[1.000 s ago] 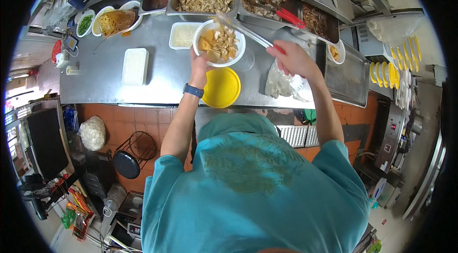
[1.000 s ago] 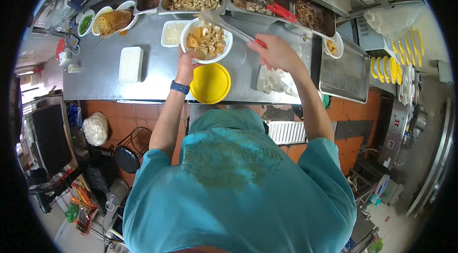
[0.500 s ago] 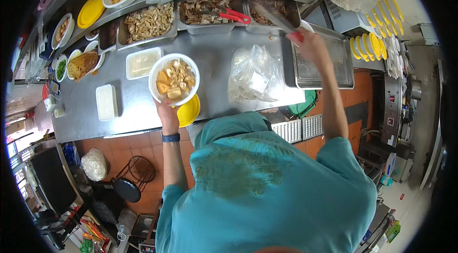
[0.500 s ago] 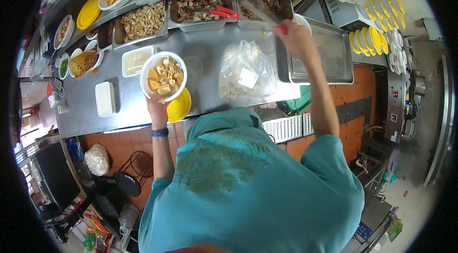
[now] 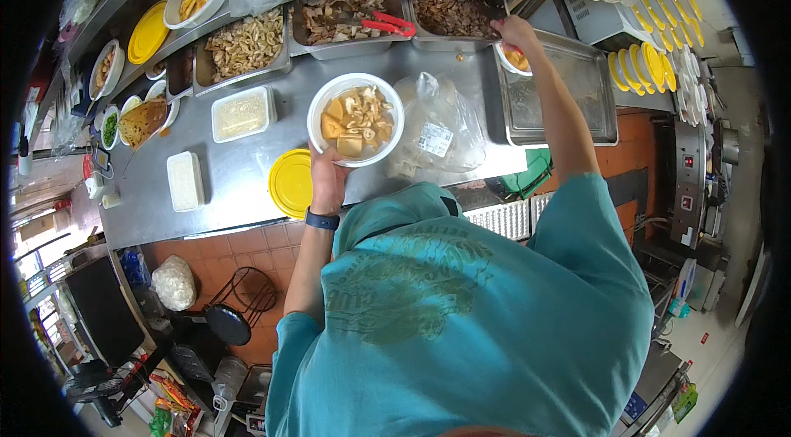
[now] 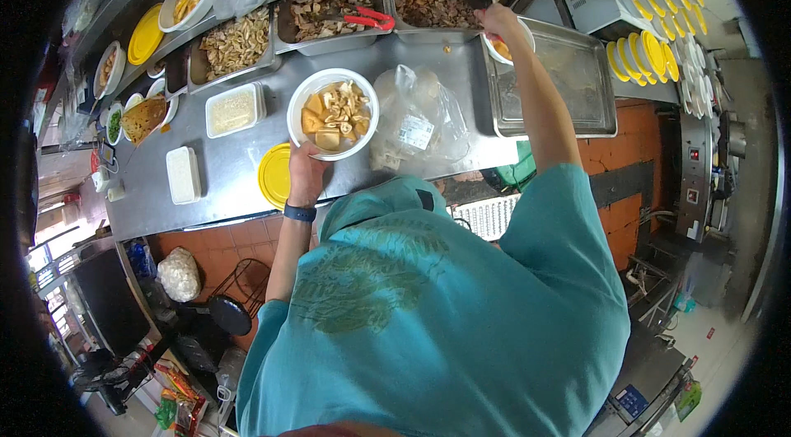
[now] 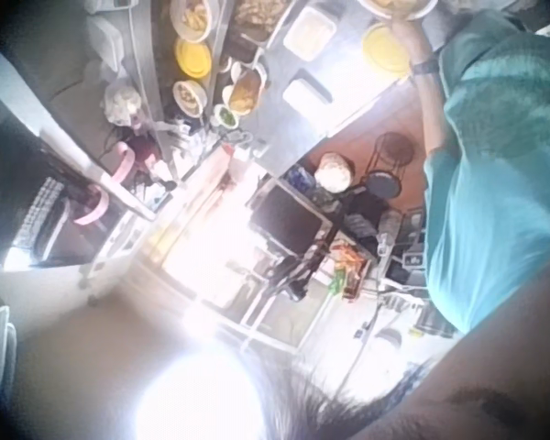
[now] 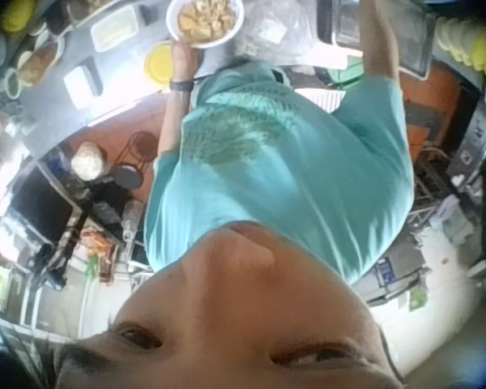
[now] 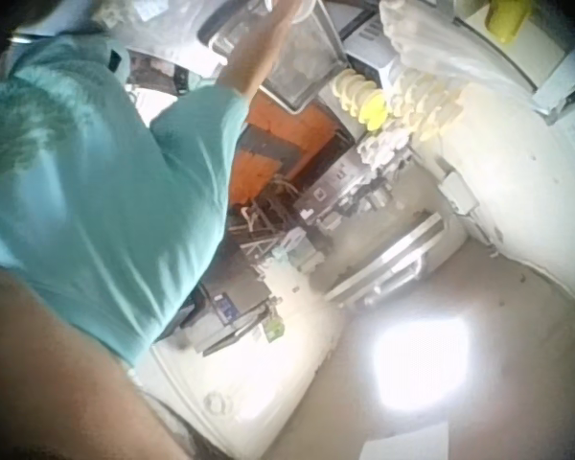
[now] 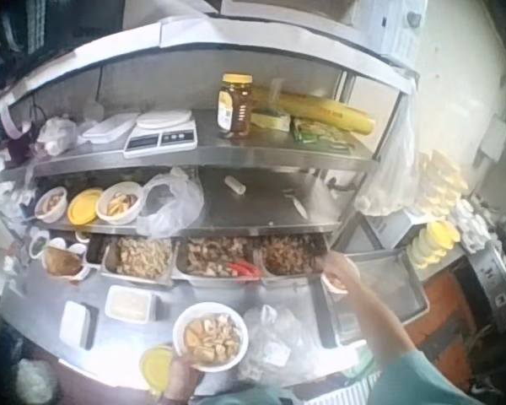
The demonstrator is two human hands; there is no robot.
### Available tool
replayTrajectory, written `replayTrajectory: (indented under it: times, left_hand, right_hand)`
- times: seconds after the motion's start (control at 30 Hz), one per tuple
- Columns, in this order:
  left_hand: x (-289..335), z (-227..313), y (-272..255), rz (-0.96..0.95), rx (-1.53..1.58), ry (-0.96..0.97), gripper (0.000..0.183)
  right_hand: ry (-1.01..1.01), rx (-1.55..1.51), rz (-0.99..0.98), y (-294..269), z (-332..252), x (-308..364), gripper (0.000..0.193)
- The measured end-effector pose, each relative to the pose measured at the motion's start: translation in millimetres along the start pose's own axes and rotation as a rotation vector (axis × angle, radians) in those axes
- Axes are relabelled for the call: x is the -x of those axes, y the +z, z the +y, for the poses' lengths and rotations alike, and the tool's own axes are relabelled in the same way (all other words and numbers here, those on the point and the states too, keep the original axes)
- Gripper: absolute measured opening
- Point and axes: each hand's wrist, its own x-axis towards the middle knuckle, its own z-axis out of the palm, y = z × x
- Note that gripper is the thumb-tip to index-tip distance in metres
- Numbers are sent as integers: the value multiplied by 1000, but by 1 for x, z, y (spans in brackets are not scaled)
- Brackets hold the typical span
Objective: The person assembles food orders by placing fried tofu and other toppings into disposable bowls using tongs and a ladle. They add meat and sauce, then cover the bowls with yellow lids and place them into a microwave.
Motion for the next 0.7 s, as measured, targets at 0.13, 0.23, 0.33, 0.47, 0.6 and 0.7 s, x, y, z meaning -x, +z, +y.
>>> replayTrajectory:
  times: [0.13, 0.23, 0.33, 0.47, 0.6, 0.7]
  left_hand:
    - [-15, -10, 24, -53, -74, -52, 65]
    - [-32, -17, 44, -71, -96, -94, 56]
    - [-46, -19, 65, -82, -84, -118, 58]
    - [-57, -18, 82, -133, -109, -100, 61]
    - [-59, -15, 85, -131, -122, -93, 61]
    - [-59, -14, 84, -141, -130, -91, 60]
  right_hand:
    - [-71, -275, -7, -6, 19, 50, 46]
    - [33, -520, -75, -7, 16, 80, 48]
    - [43, -541, -110, -15, 4, 112, 46]
    - [-63, -575, -112, -44, -15, 178, 43]
    - [-117, -461, -193, -68, -38, 240, 41]
    - [-294, -300, -185, -67, -71, 261, 38]
